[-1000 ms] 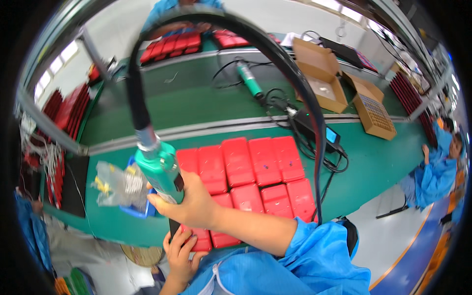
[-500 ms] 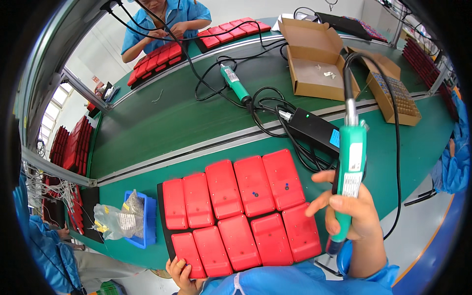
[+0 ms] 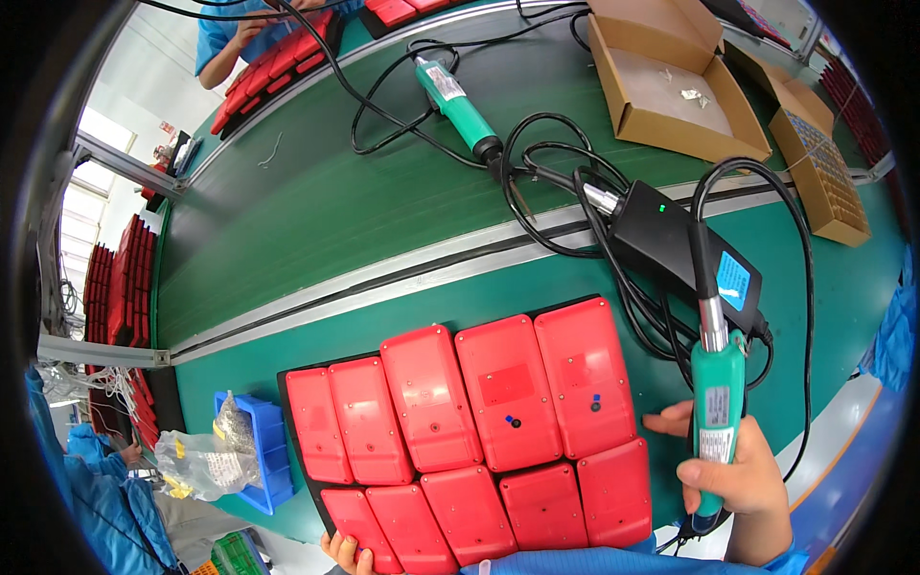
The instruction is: The person fastens screws into red plastic electronic component housings on an assembly line using an electric screwdriver.
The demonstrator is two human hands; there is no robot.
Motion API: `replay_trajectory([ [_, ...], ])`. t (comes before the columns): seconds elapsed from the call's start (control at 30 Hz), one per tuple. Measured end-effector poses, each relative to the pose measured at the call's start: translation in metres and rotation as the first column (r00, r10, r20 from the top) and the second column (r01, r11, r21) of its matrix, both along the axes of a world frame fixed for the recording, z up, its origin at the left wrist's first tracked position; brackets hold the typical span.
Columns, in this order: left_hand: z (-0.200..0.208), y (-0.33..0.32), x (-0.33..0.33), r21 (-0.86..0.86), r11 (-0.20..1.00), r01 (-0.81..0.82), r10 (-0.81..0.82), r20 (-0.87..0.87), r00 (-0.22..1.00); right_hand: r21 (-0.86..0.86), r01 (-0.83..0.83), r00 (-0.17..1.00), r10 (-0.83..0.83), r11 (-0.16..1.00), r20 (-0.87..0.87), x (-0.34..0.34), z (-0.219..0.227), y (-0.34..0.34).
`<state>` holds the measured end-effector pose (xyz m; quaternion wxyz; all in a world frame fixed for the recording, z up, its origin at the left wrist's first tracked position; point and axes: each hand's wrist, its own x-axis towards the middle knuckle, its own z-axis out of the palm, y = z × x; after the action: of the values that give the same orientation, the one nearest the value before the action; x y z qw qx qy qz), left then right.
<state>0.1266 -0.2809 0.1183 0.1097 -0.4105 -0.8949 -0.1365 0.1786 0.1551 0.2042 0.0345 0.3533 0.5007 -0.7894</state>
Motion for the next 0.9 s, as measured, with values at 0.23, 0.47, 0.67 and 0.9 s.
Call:
replay_trajectory([
  [0.23,0.019,-0.008,-0.014,-0.145,0.983,0.117,-0.086,0.2,0.976,-0.037,-0.068,0.997,0.069,0.997,0.033,0.001,-0.006,-0.001],
  [0.47,0.024,-0.007,-0.019,-0.196,0.969,0.152,-0.103,0.243,0.965,-0.158,0.105,0.994,-0.11,0.982,-0.023,0.002,-0.013,-0.009],
  [0.67,0.012,-0.017,-0.011,-0.141,0.974,0.177,-0.136,0.256,0.957,-0.141,0.17,0.984,-0.175,0.975,-0.022,0.011,-0.024,-0.017],
  [0.9,0.001,-0.021,-0.01,-0.011,0.989,0.149,-0.147,0.108,0.983,-0.123,0.188,0.98,-0.194,0.974,-0.036,0.011,-0.026,-0.022],
])
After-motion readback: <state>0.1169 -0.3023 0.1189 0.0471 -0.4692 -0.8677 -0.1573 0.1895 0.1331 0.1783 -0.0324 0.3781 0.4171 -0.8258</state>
